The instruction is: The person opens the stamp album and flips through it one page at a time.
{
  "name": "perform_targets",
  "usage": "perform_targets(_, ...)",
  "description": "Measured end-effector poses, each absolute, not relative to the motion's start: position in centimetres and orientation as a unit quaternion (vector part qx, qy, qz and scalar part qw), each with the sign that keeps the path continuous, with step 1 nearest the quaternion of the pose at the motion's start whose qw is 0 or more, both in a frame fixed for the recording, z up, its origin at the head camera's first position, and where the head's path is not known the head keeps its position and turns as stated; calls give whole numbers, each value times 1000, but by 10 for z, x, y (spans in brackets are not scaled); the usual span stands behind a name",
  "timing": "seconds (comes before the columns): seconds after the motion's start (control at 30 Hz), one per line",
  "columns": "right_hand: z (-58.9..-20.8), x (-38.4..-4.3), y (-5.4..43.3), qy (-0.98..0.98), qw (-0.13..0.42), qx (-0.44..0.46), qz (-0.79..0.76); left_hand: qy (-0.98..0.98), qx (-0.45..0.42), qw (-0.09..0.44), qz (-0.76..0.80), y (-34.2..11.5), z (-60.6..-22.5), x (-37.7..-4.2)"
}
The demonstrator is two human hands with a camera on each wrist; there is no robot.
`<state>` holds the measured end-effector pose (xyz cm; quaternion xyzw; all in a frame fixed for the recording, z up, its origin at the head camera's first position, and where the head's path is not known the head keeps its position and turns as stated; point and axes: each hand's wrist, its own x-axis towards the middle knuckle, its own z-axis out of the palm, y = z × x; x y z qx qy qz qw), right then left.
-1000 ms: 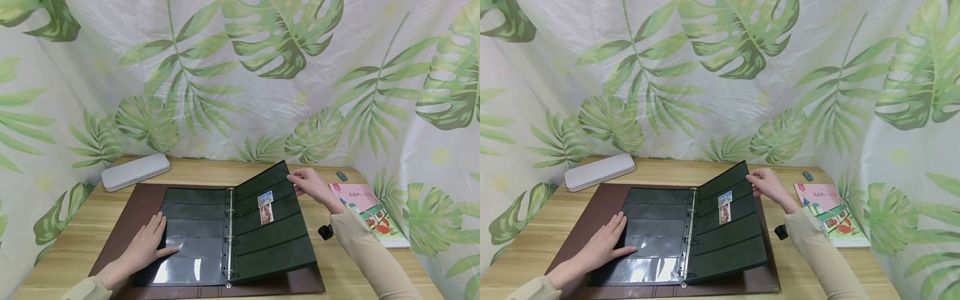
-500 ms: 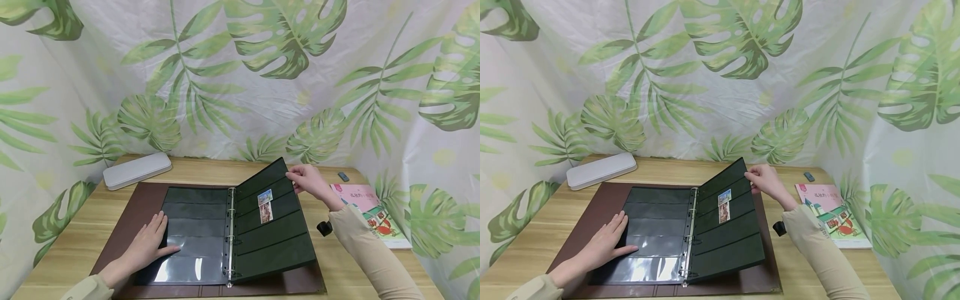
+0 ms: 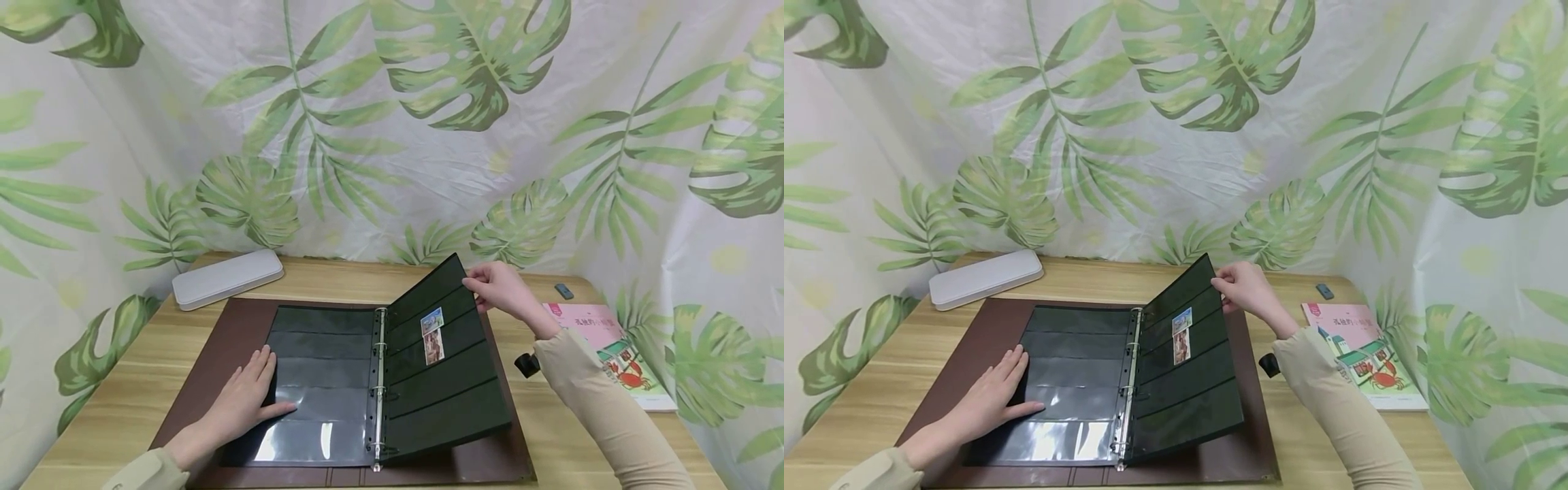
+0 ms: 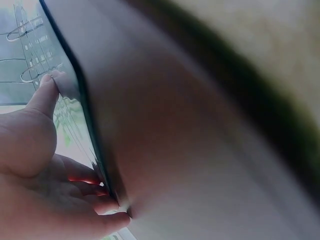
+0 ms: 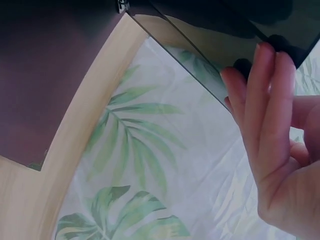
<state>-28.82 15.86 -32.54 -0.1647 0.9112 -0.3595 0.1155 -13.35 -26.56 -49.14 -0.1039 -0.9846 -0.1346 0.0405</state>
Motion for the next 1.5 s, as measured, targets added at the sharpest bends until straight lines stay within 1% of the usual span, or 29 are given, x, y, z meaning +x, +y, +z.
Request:
perform_targets(0.4,-314,-299,167,883,169,-138,-416,-984,-103,41,-136,-264,-490,-133)
perform_targets(0.6,-307,-297,157,870,185,-144,-433,-984,-108,27,-141,-265,-488,-135)
perform_targets(0.73,-301,-296,144,858,201,-147,-449,-981,-126,22,-147,-265,-478,-138)
perform_targets(0.9,-294,-297,127,846,206,-154,-467,-967,-152,10,-205,-249,-444,-147)
perform_targets(0.97,-292,-297,121,846,204,-160,-467,-958,-158,-1,-241,-236,-425,-152)
perform_targets(1.2,-286,-298,99,847,193,-171,-465,-933,-168,-11,-319,-182,-365,-172)
perform_targets(1.37,-286,-298,82,846,182,-171,-470,-896,-162,-60,-409,-150,-332,-183)
perform_targets(1.5,-287,-296,71,847,171,-174,-471,-867,-146,-105,-465,-135,-316,-188)
